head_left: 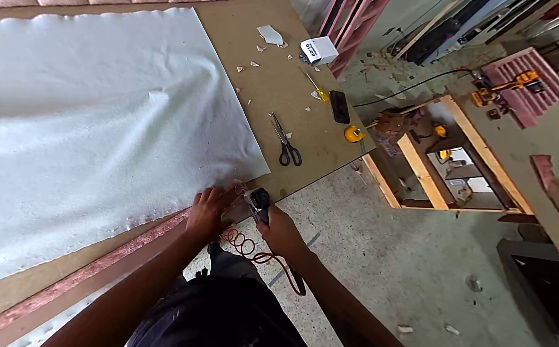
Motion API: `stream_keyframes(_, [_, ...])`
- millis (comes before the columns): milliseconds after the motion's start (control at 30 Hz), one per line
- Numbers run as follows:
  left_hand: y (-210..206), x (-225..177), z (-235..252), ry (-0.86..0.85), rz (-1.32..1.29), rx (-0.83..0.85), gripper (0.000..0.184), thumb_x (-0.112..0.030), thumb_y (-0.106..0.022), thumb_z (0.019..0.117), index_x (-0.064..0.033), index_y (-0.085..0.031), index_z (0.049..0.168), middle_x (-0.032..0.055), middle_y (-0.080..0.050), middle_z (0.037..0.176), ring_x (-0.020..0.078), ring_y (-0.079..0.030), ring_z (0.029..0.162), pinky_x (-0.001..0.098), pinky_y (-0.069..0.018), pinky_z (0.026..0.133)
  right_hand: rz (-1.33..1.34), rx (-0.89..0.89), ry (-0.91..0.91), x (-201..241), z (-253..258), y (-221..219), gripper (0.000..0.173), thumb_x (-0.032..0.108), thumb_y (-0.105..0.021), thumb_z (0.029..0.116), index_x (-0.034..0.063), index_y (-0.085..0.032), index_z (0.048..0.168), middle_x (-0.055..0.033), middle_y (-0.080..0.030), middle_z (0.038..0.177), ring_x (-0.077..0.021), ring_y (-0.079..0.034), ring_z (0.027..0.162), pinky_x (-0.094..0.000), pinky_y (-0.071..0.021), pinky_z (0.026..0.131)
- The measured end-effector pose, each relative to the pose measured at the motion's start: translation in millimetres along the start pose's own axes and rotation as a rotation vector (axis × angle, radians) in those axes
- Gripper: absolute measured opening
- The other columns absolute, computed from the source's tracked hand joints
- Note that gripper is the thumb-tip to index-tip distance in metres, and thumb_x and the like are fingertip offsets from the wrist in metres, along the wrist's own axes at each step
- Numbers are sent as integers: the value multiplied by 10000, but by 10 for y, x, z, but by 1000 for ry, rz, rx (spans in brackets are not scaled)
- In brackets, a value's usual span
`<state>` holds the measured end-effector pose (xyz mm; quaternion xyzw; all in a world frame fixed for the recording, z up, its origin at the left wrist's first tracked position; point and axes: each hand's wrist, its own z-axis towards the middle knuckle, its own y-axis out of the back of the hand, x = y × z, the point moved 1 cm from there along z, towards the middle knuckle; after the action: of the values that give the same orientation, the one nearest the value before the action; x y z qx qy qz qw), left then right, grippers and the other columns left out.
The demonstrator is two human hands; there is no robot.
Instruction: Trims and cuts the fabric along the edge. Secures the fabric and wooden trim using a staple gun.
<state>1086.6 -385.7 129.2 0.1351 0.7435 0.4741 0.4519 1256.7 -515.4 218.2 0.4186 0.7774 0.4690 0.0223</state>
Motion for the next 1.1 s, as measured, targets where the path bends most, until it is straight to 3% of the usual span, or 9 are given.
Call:
stream_keyframes(67, [-91, 3, -63, 21, 44, -78, 412, -441, -727, 919, -262, -707, 1290, 52, -580, 1425, 292, -527, 1317, 523, -462, 1047, 37, 26, -12, -13, 12, 3, 329, 296, -578, 976, 82, -600, 1225, -79, -698, 951, -208, -714, 808, -448, -606, 781])
stream_keyframes(167, [-219, 52, 7, 83, -196, -171, 149, -239, -777, 894, -157, -788, 1018, 22, -616, 1367, 264, -548, 1264, 507, -471, 1050, 91, 23, -30, -76, 10, 9, 286, 291, -607, 959, 98, -617, 1170, -65, -692, 909, -196, -704, 770, -441, -602, 746])
stream_keyframes(300, [-255, 127, 19, 110, -290, -176, 91, -228, -774, 887, -141, -791, 903, -11, -622, 1365, 236, -570, 1201, 456, -491, 1033, 164, -5, 15, -158, 15, -109, 302, 289, -611, 944, 121, -622, 1195, -50, -689, 883, -185, -695, 738, -441, -602, 724])
stream_keyframes(400, [-226, 138, 45, 115, -298, -192, 122, -244, -779, 892, -128, -783, 930, -3, -648, 1326, 237, -588, 1173, 452, -496, 1033, 181, -10, 49, -141, -14, -199, 321, 291, -603, 927, 108, -637, 1189, -50, -697, 885, -179, -699, 728, -430, -610, 714])
stream_keyframes(467, [-200, 170, 59, 115, -307, -208, 129, -223, -768, 904, -120, -766, 982, 4, -677, 1267, 232, -610, 1145, 439, -510, 1021, 109, -9, 55, -68, -59, -238, 325, 299, -603, 944, 89, -647, 1189, -76, -694, 941, -209, -690, 829, -453, -582, 789])
stream_keyframes(633, [-174, 297, 148, 17, -303, -211, 98, -213, -783, 889, -130, -747, 927, -7, -691, 1148, 196, -614, 1077, 397, -531, 966, 31, -25, 84, -8, -50, -217, 279, 301, -606, 952, 125, -661, 1162, -55, -688, 924, -197, -682, 845, -450, -575, 782])
stream_keyframes(1100, [-153, 340, 187, 30, -305, -164, 149, -258, -773, 897, -128, -749, 965, -8, -685, 1155, 202, -604, 1078, 397, -521, 968, 36, -1, 156, 211, -229, -467, 317, 294, -588, 936, 126, -653, 1197, -56, -697, 998, -184, -684, 918, -427, -572, 838])
